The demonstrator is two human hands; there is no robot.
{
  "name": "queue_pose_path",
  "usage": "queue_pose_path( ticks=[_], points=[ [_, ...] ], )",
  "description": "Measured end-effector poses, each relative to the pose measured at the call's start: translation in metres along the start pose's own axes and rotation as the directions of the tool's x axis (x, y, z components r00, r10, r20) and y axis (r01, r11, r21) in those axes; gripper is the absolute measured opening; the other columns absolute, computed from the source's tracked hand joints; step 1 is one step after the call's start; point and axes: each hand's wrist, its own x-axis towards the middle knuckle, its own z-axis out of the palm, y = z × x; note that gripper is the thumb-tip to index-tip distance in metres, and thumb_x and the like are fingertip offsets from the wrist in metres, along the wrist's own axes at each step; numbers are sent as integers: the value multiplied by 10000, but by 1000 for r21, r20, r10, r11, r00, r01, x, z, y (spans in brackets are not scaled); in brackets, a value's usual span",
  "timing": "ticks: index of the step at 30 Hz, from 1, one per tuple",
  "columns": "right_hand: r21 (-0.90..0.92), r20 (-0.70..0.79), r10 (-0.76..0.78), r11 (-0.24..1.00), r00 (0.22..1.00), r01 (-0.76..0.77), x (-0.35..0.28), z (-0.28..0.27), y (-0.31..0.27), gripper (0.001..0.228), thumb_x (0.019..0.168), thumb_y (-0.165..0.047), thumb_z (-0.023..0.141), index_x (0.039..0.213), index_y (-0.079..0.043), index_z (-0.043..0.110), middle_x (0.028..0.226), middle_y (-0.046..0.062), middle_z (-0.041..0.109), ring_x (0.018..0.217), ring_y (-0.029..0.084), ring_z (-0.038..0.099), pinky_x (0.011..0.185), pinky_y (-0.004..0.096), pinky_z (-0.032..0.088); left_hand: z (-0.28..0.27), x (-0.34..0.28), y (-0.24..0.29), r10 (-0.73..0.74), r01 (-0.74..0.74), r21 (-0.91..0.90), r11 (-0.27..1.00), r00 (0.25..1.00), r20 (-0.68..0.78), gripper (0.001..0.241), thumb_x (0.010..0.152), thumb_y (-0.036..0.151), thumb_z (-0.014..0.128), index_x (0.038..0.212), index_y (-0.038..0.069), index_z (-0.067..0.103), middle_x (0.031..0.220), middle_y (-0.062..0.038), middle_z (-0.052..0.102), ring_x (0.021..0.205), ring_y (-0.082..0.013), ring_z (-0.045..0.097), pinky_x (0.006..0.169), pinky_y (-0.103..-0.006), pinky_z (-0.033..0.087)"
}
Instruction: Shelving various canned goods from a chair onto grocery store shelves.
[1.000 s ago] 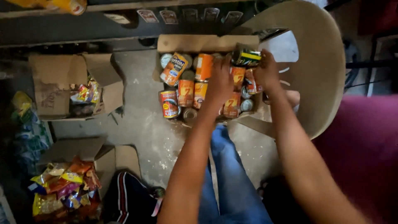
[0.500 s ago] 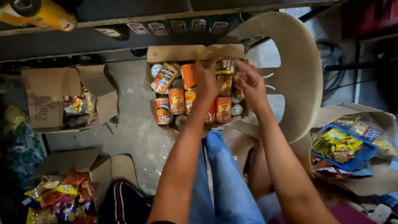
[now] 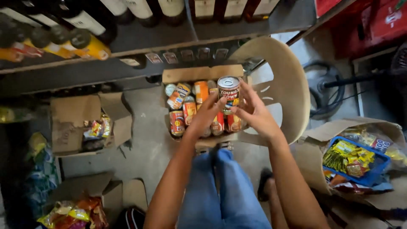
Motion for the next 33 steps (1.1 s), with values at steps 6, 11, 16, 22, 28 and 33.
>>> queue_pose_path(
  ticks=[6,11,16,22,28,33],
  points=[
    [-198,3,-204,959,979,201,-30,36,-49,790,947,-33,713,1615,-65,293,1451,109,559,1316,185,560,1098,351,474,-7,-43,159,201,-154,-348,925,974,104,668,1109,376,490,1670,156,201,1489,-70,520,1296,-181,533,1131,-338,431],
    [-374,-7,-419,843,908,386,-47,53,-116,814,905,-15,732,1589,-45,292,1429,133,562,1293,209,593,1085,367,496,-9,-66,267,299,-226,-349,910,939,171,777,1036,234,604,1675,160,170,1454,-66,510,1196,-179,549,1025,-347,500],
    [-545,34,-678,603,734,583,-52,55,-225,819,888,-9,751,1580,-21,312,1435,159,584,1297,255,619,1097,384,498,-3,-46,361,554,-524,-211,825,824,121,660,1035,157,676,1601,36,358,1493,-86,506,1309,-162,554,1083,-336,519],
    [-619,132,-899,255,418,743,-41,40,-360,782,903,-15,739,1575,-11,339,1424,183,601,1283,283,637,1068,369,512,11,-28,525,769,-765,135,630,639,31,682,920,155,810,1491,-3,473,1403,-105,592,1291,-182,604,1086,-336,512],
    [-676,221,-958,-15,184,736,-28,40,-496,673,936,12,686,1545,-32,401,1391,237,549,1221,314,630,1038,372,527,11,40,658,950,-903,301,305,310,-33,698,895,226,857,1457,-32,532,1409,-154,638,1323,-216,589,1157,-373,455],
    [-705,285,-952,-132,108,697,18,13,-553,440,953,-2,620,1387,-69,599,1350,147,625,1225,297,624,1073,411,500,13,94,746,915,-807,432,404,362,-179,587,900,355,812,1364,46,629,1238,-110,761,1133,-212,742,984,-358,566]
  ],
)
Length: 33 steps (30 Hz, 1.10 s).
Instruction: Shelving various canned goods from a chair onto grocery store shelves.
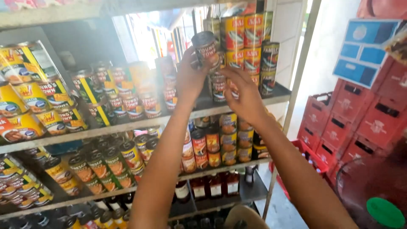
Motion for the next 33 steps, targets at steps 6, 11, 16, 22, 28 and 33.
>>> queue_pose_path(
  ticks=[6,11,16,22,28,33],
  points=[
    [-423,0,-142,897,990,128,40,-4,44,415,870,-4,674,1247,-166,731,1222,131,585,1144,367,500,972,480,421,39,72,-51,-29,46,106,993,987,-158,778,761,398,878,1382,59,554,1195,-143,735,1088,-235,732,897,-368,580],
    [-585,44,-153,797,987,150,42,1,68,487,818,-18,683,1247,-236,759,1173,112,524,1112,343,461,868,474,390,45,84,-36,-98,118,158,980,987,-129,699,720,437,874,1286,88,658,1113,-124,780,1023,-246,763,880,-368,580],
    [-608,53,-122,784,991,129,41,5,76,516,809,-9,661,1256,-249,758,1159,101,506,1125,324,454,861,461,366,48,91,-34,40,-8,319,948,995,-94,590,766,459,900,1157,51,733,1081,-165,765,1005,-300,738,860,-414,565],
    [-645,45,-104,757,994,109,45,9,74,607,825,-1,657,1375,-253,709,1166,121,493,1092,324,438,872,472,340,51,91,-41,-46,46,283,958,999,-7,515,797,451,837,1133,69,759,990,-154,792,940,-275,772,840,-412,585],
    [-699,48,-101,708,994,105,47,17,78,645,780,-61,696,1402,-230,665,1156,139,485,1076,348,442,863,497,339,61,102,-78,223,-170,344,923,967,-122,868,719,402,957,1373,46,510,1034,-212,716,916,-337,733,735,-433,588],
    [-657,7,-129,747,992,102,44,18,73,621,777,-67,724,1382,-202,681,1144,129,488,1065,338,455,849,490,342,51,93,-55,85,-95,323,942,995,44,841,864,467,797,1517,173,356,982,-185,784,941,-367,761,794,-466,582]
  ],
)
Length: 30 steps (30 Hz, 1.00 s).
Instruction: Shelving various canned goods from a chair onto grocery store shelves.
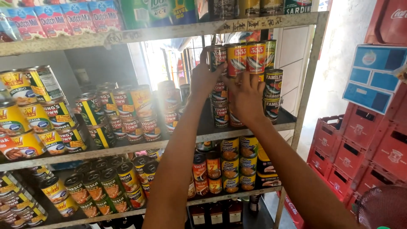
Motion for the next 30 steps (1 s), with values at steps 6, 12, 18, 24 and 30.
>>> queue_pose_path(
  ticks=[6,12,18,24,30],
  points=[
    [62,-11,3,998,1000,-2,0,5,4,553,789,-54,718,1329,-172,695,1145,119,495,1062,332,455,870,473,349,6,-3,-10,29,-29,6,1000,999,13,1007,844,443,770,1590,63,209,975,-233,748,918,-399,746,769,-469,583],
    [109,7,18,994,1000,-18,-7,11,5,578,800,-5,689,1357,-161,696,1167,112,496,1058,322,451,877,458,352,17,-9,-23,-130,131,27,991,991,-18,957,811,546,812,1493,-1,423,1231,-301,632,1127,-403,669,935,-466,555],
    [179,-8,45,983,999,-43,-17,13,8,524,805,-5,682,1297,-181,701,1264,125,496,1128,345,436,907,469,346,23,-28,-38,-231,232,-6,973,970,74,942,812,597,768,1481,20,440,1337,-240,609,1359,-381,491,1139,-502,387],
    [142,-10,105,985,994,-102,-38,4,4,622,794,2,662,1397,-151,634,1327,162,472,1193,379,423,959,515,352,11,-68,-1,-20,32,156,987,997,-80,884,869,415,775,1514,-12,348,1395,-258,426,1358,-416,359,1162,-602,297],
    [130,57,88,987,995,-95,-92,0,-26,678,797,-36,642,1467,-56,539,1351,244,448,1183,428,418,948,559,352,-9,-171,17,65,-74,226,971,997,47,767,900,169,704,1518,-35,298,1440,-323,323,1332,-508,318,1089,-635,315]
  ],
)
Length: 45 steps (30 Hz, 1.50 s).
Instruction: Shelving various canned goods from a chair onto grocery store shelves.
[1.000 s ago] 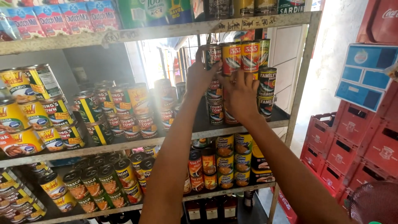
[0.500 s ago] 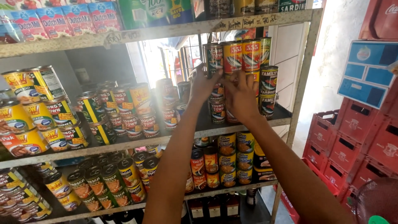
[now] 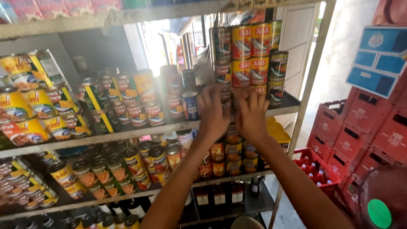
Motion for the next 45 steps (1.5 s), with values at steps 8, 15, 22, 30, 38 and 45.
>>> queue_pose_path(
  ticks=[8,15,22,30,38,45],
  points=[
    [296,211,74,945,975,-136,-117,-15,-99,497,870,-83,638,1359,-88,548,1326,215,488,1167,438,454,995,538,366,-57,-174,-3,-88,144,-180,973,955,284,686,890,54,625,1533,69,386,1449,-232,430,1306,-481,403,1088,-558,365],
    [392,553,47,866,832,-310,-253,16,-164,478,828,-75,624,1300,-83,556,1311,201,500,1196,431,462,1007,553,368,-65,-340,-52,-222,304,-183,935,904,367,581,937,107,666,1466,53,434,1417,-231,448,1347,-459,390,1134,-576,347],
    [306,787,121,774,605,-554,-422,14,-198,440,805,-165,681,1234,-116,602,1269,181,548,1242,396,475,1053,562,360,-57,-527,-80,-256,371,-78,925,765,591,494,964,157,639,1430,95,487,1375,-222,484,1283,-455,465,1076,-574,395],
    [-15,942,299,494,153,-869,-665,-37,-179,333,835,-49,683,1167,-61,705,1179,202,658,1039,353,653,883,421,566,-37,-740,-61,-427,736,-18,677,412,805,473,820,114,740,1284,93,654,1315,-200,571,1240,-422,507,1045,-518,421],
    [-227,858,508,232,-81,-946,-710,-58,-200,317,910,-40,637,1227,-44,658,1112,164,715,925,245,722,791,342,584,-13,-782,-20,-560,921,-71,382,292,775,286,911,30,639,1197,36,663,1194,-126,688,1087,-280,694,946,-383,567],
    [-191,852,524,278,-18,-942,-741,-36,-200,409,922,-126,730,1300,-10,623,1086,139,760,1030,251,737,826,385,569,24,-775,7,-603,966,-74,248,214,769,415,933,-20,549,1343,31,592,1261,-151,641,1104,-274,674,959,-362,566]
  ],
)
